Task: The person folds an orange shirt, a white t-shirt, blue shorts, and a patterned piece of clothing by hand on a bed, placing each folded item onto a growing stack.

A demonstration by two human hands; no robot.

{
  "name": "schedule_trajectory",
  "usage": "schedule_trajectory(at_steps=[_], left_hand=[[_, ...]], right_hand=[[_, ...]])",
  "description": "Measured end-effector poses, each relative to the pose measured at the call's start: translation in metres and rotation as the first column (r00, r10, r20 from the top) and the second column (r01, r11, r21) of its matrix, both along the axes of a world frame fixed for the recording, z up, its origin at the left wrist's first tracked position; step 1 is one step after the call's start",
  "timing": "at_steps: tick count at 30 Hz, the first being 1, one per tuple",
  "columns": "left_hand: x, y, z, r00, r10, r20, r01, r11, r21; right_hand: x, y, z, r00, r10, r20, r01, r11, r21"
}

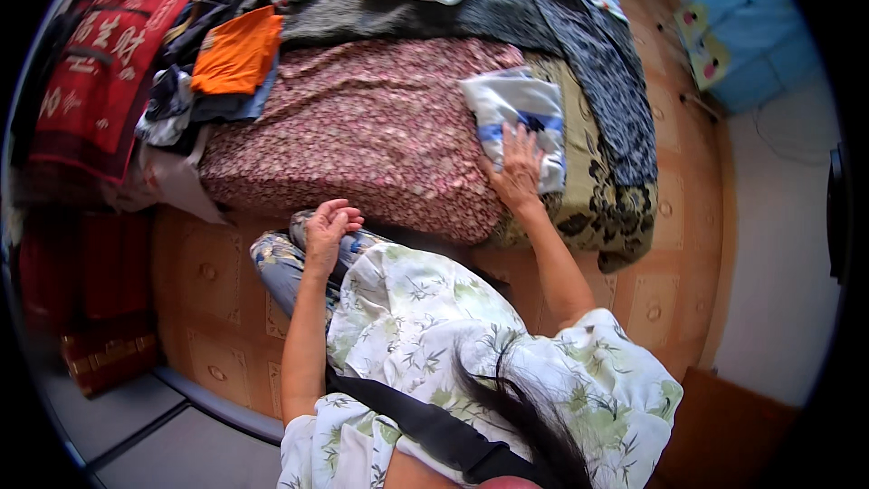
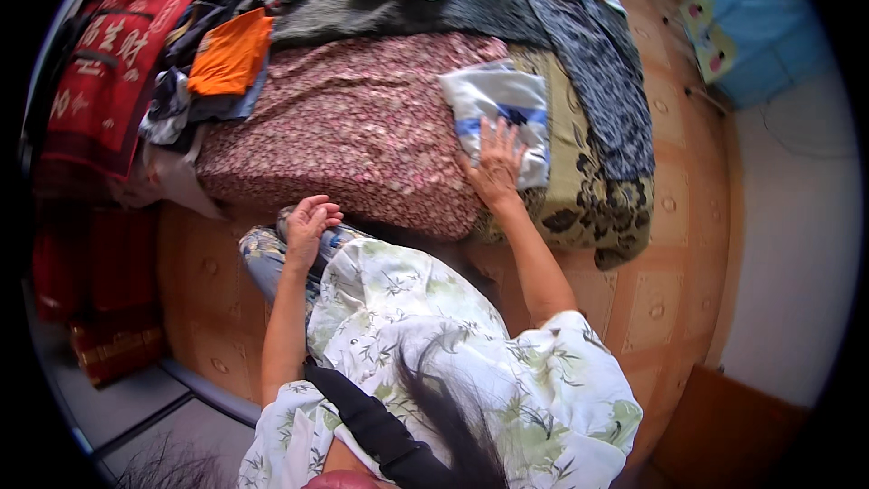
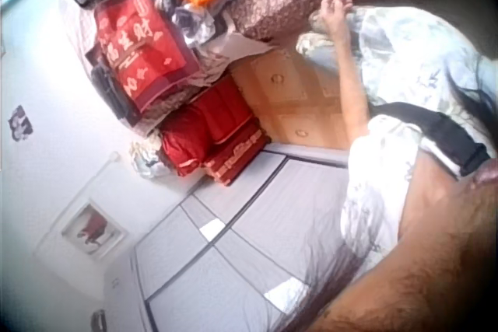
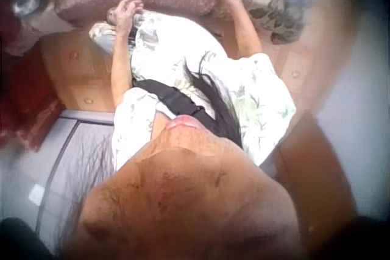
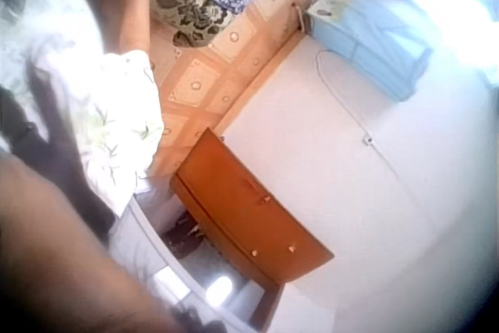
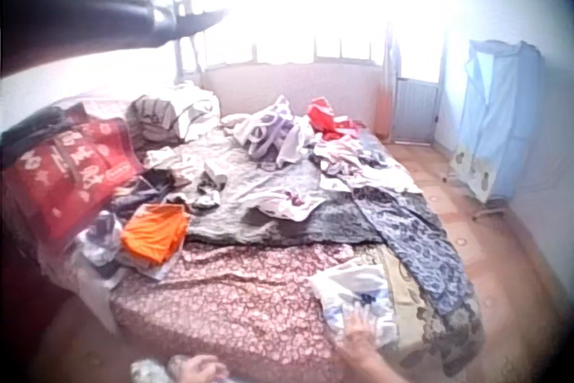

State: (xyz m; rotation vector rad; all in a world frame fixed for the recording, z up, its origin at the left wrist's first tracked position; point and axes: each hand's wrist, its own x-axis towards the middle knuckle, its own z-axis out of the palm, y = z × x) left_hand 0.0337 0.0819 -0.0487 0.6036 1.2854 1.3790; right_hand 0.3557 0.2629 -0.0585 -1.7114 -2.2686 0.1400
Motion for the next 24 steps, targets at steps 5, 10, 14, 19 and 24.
schedule_trajectory(at_steps=[5,10,14,19,24], left_hand=[[-0.004,-0.005,0.004,0.983,0.058,0.176,-0.066,0.997,0.041],[-0.008,-0.005,0.001,0.963,0.058,0.262,-0.078,0.995,0.066],[-0.009,-0.003,0.003,0.958,0.04,0.284,-0.065,0.995,0.08],[-0.011,-0.004,0.001,0.948,0.047,0.316,-0.075,0.994,0.078],[-0.01,-0.003,0.005,0.95,0.056,0.306,-0.078,0.995,0.06]], right_hand=[[0.025,0.024,-0.001,0.989,0.148,-0.001,-0.144,0.96,0.239],[0.055,0.084,0.051,0.681,-0.221,-0.698,-0.016,0.948,-0.317],[0.045,0.138,0.07,0.375,-0.289,-0.881,-0.189,0.906,-0.378],[-0.1,0.121,0.138,0.579,0.038,-0.814,-0.158,0.985,-0.066],[-0.275,0.081,0.106,0.714,0.22,-0.665,-0.491,0.834,-0.251]])
